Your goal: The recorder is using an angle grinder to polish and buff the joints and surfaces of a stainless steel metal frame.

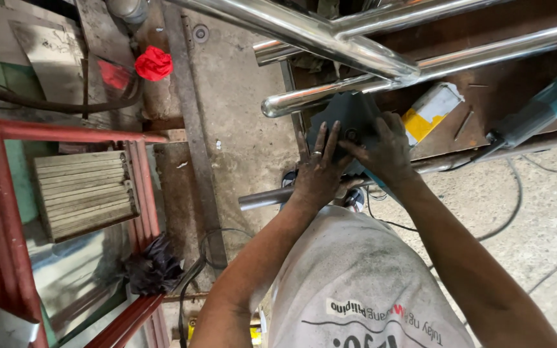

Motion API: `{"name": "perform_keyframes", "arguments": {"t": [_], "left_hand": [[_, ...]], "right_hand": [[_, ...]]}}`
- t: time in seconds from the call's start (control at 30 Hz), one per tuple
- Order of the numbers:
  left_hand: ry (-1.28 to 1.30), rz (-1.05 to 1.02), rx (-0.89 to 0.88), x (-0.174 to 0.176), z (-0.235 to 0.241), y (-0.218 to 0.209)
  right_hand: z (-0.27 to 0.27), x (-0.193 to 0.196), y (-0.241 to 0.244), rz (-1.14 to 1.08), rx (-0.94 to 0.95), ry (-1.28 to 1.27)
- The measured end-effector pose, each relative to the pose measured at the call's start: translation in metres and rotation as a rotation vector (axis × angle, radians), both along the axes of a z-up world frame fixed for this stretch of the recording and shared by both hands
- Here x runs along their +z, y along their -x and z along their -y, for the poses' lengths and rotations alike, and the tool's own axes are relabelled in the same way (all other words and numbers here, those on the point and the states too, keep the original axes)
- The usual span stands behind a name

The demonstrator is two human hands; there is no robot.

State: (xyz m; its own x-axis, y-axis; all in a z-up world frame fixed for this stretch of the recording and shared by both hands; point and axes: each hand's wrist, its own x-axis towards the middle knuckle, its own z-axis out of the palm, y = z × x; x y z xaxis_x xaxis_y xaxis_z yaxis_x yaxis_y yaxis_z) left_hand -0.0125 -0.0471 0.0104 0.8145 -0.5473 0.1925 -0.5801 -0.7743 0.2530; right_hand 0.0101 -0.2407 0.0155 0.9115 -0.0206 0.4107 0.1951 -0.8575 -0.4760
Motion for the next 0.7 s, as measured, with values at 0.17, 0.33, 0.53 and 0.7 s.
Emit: {"name": "perform_keyframes", "arguments": {"t": [0.17,0.33,0.53,0.7], "left_hand": [[0.022,0.004,-0.015,0.003,0.001,-0.001],[-0.027,-0.006,-0.013,0.001,0.0,-0.002],[-0.035,-0.031,-0.021,0.004,0.0,-0.002],[-0.066,-0.032,-0.022,0.0,0.001,-0.001]], "right_hand": [[0.005,-0.014,-0.001,-0.02,-0.036,0.007],[-0.002,-0.005,0.004,-0.009,0.032,-0.025],[0.004,0.003,-0.001,0.025,0.129,-0.006],[0.007,-0.01,-0.003,0.012,0.098,-0.049]]}}
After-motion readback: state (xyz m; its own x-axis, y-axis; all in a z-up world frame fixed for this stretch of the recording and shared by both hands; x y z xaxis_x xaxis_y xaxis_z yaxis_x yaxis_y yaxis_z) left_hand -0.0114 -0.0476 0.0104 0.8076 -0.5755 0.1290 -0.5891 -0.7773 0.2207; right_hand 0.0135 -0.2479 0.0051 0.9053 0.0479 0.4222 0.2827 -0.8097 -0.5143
